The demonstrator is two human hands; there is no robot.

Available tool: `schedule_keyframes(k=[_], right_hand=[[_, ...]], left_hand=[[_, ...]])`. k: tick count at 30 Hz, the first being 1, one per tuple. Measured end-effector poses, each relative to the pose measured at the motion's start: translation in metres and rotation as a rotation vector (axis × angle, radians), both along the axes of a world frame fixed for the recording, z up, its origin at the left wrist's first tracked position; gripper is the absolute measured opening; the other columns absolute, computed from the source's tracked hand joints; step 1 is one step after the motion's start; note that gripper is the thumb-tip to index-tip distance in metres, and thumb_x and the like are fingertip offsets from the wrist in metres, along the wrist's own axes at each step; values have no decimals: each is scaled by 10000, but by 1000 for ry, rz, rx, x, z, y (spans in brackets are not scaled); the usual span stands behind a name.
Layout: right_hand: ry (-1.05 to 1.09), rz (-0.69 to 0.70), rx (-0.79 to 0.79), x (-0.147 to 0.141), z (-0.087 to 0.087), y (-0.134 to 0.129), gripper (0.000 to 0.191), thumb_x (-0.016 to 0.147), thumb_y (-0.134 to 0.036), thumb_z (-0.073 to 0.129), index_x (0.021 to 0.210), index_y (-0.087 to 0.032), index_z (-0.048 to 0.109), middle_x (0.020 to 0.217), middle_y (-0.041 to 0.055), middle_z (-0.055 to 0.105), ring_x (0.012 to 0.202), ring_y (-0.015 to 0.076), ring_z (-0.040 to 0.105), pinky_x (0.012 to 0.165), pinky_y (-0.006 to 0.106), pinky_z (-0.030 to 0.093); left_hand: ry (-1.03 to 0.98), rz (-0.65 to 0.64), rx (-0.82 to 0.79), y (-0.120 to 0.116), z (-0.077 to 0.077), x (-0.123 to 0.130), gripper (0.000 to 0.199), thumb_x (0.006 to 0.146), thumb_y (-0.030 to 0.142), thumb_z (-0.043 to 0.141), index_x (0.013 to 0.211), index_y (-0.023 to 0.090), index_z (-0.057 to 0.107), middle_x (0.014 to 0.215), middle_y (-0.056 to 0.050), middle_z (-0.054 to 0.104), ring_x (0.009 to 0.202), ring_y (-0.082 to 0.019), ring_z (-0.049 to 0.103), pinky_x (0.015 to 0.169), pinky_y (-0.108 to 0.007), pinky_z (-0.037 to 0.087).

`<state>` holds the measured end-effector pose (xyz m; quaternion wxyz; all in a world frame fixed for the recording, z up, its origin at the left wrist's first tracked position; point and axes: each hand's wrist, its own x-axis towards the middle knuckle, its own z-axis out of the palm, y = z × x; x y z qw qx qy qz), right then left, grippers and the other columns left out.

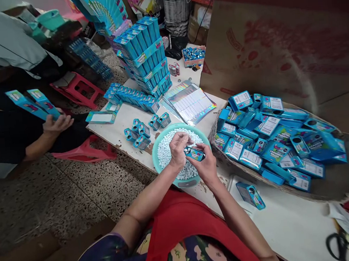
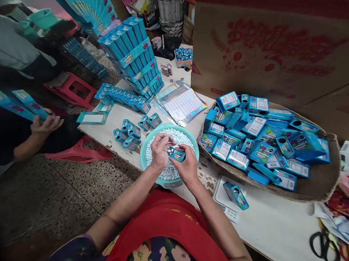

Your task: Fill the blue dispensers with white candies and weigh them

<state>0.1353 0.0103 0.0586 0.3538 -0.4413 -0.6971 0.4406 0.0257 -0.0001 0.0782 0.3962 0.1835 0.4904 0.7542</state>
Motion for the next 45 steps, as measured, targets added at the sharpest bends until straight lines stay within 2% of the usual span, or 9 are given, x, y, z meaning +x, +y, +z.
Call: schedule_keyframes(k=[6, 15, 19, 24, 29, 34, 38, 41, 45], right_hand=[[44, -1, 8, 3, -7, 0, 460, 708, -311, 751, 1106, -230, 535, 1055, 54, 645, 997, 226, 636, 897, 392, 507], [86, -62, -23, 6, -3, 3, 441, 710, -305, 747, 1087, -219, 533, 1040, 55, 661, 985, 224, 658, 899, 397, 512], [140, -162, -39, 33, 5, -4, 463, 698, -325, 768, 1090, -226, 541, 1037, 51, 665, 983, 217, 654, 882, 381, 524], [31, -264, -64, 67, 0, -10, 439, 683, -378, 774, 1042, -220, 577, 994, 56, 680, 936, 233, 657, 855, 417, 528], [10, -289, -59, 73, -6, -13, 461, 673, -391, 780, 1050, -218, 579, 991, 57, 680, 937, 237, 656, 860, 424, 524], [28, -279, -110, 70, -9, -14, 489, 660, -388, 793, 1062, -218, 572, 1000, 58, 682, 946, 236, 659, 852, 412, 529], [24, -241, -116, 65, -7, -12, 499, 663, -383, 792, 1076, -223, 562, 1012, 52, 683, 949, 231, 661, 852, 401, 528], [-35, -179, -66, 57, -4, -11, 493, 678, -386, 776, 1093, -227, 563, 1024, 54, 679, 956, 236, 657, 861, 407, 522], [-122, -52, 44, 36, -4, -10, 442, 712, -337, 741, 1103, -234, 564, 1041, 55, 667, 977, 236, 646, 865, 393, 514]], left_hand=[[96, -55, 46, -3, 1, 1, 187, 802, 371, 597, 789, 186, 623, 737, -28, 605, 692, -153, 597, 744, -318, 497], [174, -73, 163, -2, 3, 4, 345, 858, 477, 516, 995, 186, 641, 1003, -105, 645, 927, -228, 631, 940, -410, 446], [438, 11, -14, 15, -35, -25, 345, 892, 492, 454, 1012, 221, 630, 1052, -88, 636, 991, -220, 606, 944, -382, 432], [961, -327, -414, 26, -102, -41, 230, 821, 395, 581, 943, 219, 665, 1092, -100, 623, 1112, -281, 518, 1018, -428, 339], [1206, -496, -657, 13, -118, -22, 256, 804, 417, 599, 966, 225, 650, 1079, -103, 589, 1081, -296, 495, 955, -418, 353], [755, -275, -544, 2, -118, -22, 156, 646, 324, 723, 662, 218, 609, 774, -49, 574, 854, -238, 552, 766, -308, 407], [568, -170, -494, 2, -108, -28, 257, 686, 413, 674, 604, 209, 541, 630, -1, 496, 662, -161, 513, 601, -244, 395], [383, -140, -446, 1, -81, -28, 367, 761, 516, 577, 606, 197, 483, 594, 21, 465, 479, -97, 413, 454, -221, 335], [-115, -143, -222, -3, -32, -20, 307, 732, 451, 647, 677, 187, 500, 614, 31, 495, 403, -52, 373, 374, -194, 268]])
